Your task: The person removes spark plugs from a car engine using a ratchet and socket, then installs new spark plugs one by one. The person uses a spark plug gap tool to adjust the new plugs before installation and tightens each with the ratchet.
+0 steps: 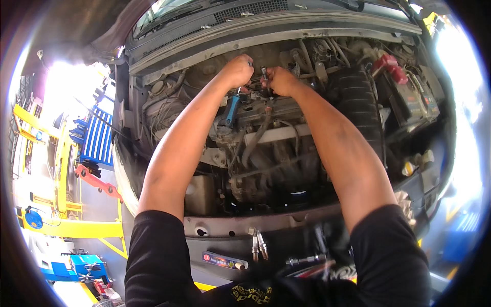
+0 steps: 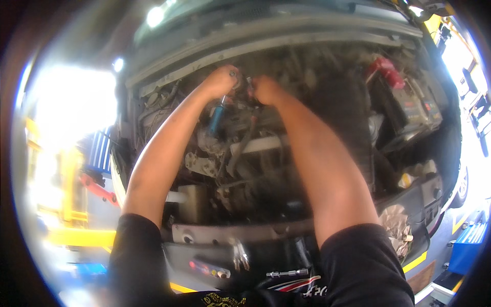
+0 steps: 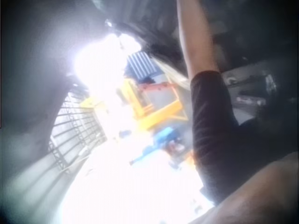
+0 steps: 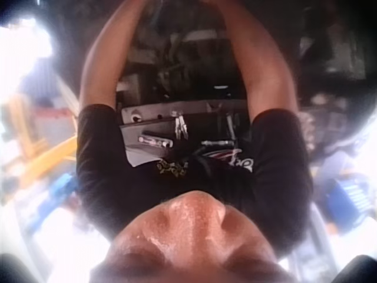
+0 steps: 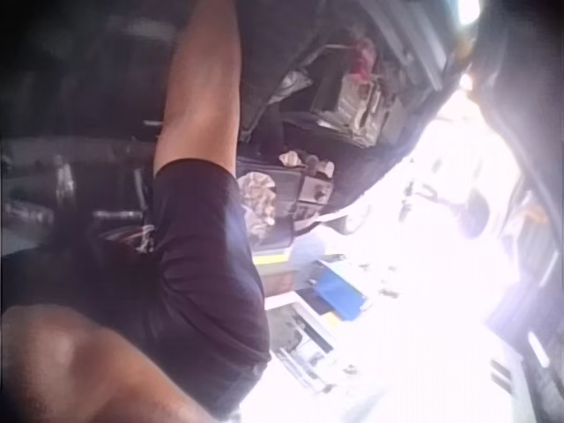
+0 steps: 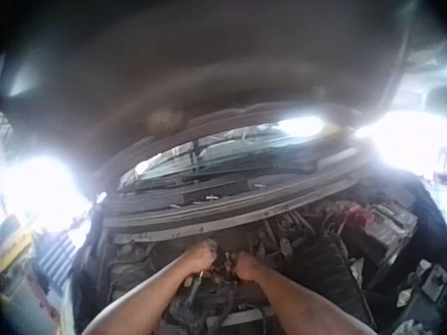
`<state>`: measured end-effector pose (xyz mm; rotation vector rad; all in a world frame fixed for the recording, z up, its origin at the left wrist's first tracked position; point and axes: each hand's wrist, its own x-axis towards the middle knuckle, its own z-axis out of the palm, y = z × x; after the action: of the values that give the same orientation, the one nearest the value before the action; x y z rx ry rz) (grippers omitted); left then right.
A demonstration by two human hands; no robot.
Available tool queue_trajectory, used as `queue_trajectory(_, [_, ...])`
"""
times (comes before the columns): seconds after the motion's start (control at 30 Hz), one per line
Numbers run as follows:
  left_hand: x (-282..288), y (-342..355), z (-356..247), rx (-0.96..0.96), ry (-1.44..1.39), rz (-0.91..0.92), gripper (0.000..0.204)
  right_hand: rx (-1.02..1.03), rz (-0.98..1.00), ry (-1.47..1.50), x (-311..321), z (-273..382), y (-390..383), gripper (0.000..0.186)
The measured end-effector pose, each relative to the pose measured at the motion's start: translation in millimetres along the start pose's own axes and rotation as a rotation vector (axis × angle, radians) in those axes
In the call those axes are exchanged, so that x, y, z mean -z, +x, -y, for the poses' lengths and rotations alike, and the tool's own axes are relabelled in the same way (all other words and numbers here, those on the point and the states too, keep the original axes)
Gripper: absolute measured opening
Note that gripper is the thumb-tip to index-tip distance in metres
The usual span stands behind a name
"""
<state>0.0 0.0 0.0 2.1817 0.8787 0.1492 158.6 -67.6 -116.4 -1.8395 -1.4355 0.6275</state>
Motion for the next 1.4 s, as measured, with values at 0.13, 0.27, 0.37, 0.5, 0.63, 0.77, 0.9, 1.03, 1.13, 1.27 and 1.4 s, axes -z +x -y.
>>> queue_trajectory(0.13, [21, 3, -4, 0.029, 0.002, 0.036, 0.036, 0.021, -0.055, 0.155, -18, 6, 12, 0.014])
queue_trajectory(0.27, [7, 8, 9, 0.052, -0.387, 0.057, 0.035, 0.027, -0.051, -0.017, -11, 0, -2, 0.012])
queue_trajectory(0.37, [10, 12, -1, 0.024, -0.432, 0.032, 0.032, 0.065, -0.057, 0.012, -6, -7, 5, 0.010])
queue_trajectory(0.5, [10, 12, -2, -0.036, -0.242, 0.006, 0.027, 0.054, -0.068, -0.023, -9, -4, 6, 0.009])
queue_trajectory(0.63, [8, 14, -7, 0.034, -0.125, 0.061, 0.035, 0.037, -0.057, -0.003, -9, -3, 5, 0.009])
queue_trajectory(0.77, [2, 27, -9, -0.001, 0.170, 0.063, 0.041, 0.013, -0.033, 0.122, -8, -10, 10, 0.010])
queue_trajectory(0.9, [6, 41, -4, 0.077, 0.197, 0.092, 0.041, 0.011, -0.034, 0.013, -11, 9, 3, 0.010])
queue_trajectory(1.03, [-7, 44, -35, 0.155, 0.352, 0.160, 0.023, -0.024, -0.083, -0.045, -4, 2, 1, 0.014])
queue_trajectory(1.13, [-11, 53, -40, 0.119, 0.618, 0.201, 0.030, -0.039, -0.088, -0.085, -1, 15, -5, 0.018])
queue_trajectory(1.27, [-16, 58, -51, 0.106, 0.858, 0.274, 0.032, 0.054, -0.096, -0.187, -1, 24, -11, 0.021])
queue_trajectory(1.4, [-23, 50, -74, 0.187, 0.718, 0.251, 0.031, -0.008, -0.161, -0.221, 3, 17, -11, 0.020])
